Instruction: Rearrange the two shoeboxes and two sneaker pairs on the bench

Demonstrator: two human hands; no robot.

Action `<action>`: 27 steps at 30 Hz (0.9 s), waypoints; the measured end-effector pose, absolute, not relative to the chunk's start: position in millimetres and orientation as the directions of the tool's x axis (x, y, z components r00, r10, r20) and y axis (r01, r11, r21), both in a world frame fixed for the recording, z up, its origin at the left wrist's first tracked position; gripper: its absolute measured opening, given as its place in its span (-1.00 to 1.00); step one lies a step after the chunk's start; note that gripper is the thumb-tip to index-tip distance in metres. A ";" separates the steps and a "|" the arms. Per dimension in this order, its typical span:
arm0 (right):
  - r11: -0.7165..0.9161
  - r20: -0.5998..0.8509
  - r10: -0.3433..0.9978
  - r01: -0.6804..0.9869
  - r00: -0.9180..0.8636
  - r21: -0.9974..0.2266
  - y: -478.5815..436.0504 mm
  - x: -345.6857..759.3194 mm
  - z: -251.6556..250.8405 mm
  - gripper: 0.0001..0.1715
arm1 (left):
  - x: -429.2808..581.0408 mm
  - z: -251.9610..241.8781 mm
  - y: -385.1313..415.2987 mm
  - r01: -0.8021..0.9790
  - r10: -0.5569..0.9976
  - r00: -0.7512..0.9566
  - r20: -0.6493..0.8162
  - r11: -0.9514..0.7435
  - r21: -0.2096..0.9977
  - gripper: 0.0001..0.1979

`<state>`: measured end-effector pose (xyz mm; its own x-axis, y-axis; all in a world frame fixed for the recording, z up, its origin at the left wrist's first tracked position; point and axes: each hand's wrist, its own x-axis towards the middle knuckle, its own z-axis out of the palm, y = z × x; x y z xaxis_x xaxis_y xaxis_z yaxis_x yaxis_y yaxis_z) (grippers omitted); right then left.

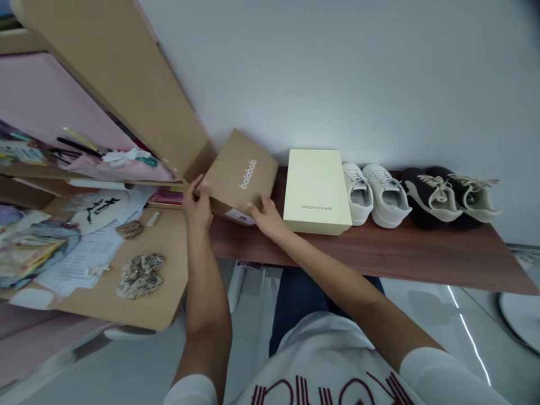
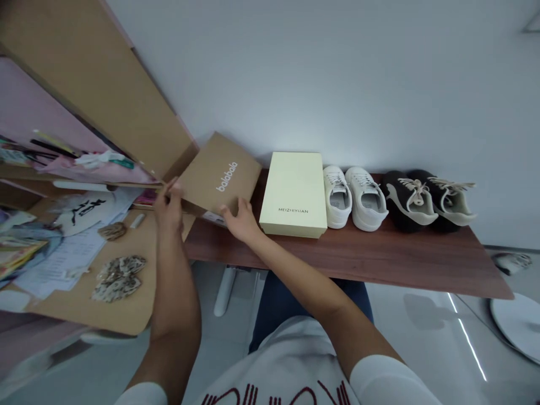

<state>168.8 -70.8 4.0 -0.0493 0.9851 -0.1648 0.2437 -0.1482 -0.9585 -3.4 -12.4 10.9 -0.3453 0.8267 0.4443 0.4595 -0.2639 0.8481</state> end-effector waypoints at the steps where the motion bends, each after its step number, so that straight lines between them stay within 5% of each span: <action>1: -0.202 -0.215 0.971 0.129 -0.100 -0.971 -71.0 167.0 -0.1 -0.15 | 5.5 30.3 -19.5 0.563 0.799 -0.297 0.523 -0.296 0.772 -0.43; 5: -0.384 -0.318 0.898 -0.186 -0.304 -0.905 -79.5 171.4 -14.6 -0.36 | 62.4 69.9 -50.2 0.785 0.744 0.035 0.667 -0.434 0.443 -0.30; 9: -0.303 -0.273 0.916 -0.062 -0.295 -0.951 -120.6 210.6 -35.5 -0.54 | 93.7 34.6 -64.6 0.708 0.686 0.515 0.514 -0.678 0.196 -0.56; 15: -0.313 -0.306 0.926 0.004 -0.223 -0.950 -213.3 302.6 -65.0 -0.40 | 51.2 -30.2 -45.5 0.483 0.530 0.807 0.261 -0.846 0.225 -0.77; 19: -0.307 -0.308 0.949 -0.022 0.065 -0.951 -233.8 343.8 -66.0 -0.39 | 44.6 -37.1 -51.7 0.521 0.617 0.729 0.296 -0.780 0.346 -0.80; 23: -0.122 -0.074 0.867 0.066 0.492 -0.990 -208.7 362.9 -60.0 -0.35 | 95.7 -55.2 -85.9 0.478 0.796 0.334 0.505 -0.605 0.637 -0.51; 25: -0.070 -0.009 0.863 0.103 0.505 -0.992 -188.0 365.9 -57.7 -0.33 | 129.4 -72.3 -98.3 0.357 0.939 0.057 0.339 -0.337 0.871 -0.38; 27: -0.078 -0.027 0.897 0.099 0.442 -0.992 -170.0 365.7 -57.7 -0.30 | 154.3 -84.0 -102.7 0.219 0.993 -0.101 0.053 -0.029 0.975 -0.25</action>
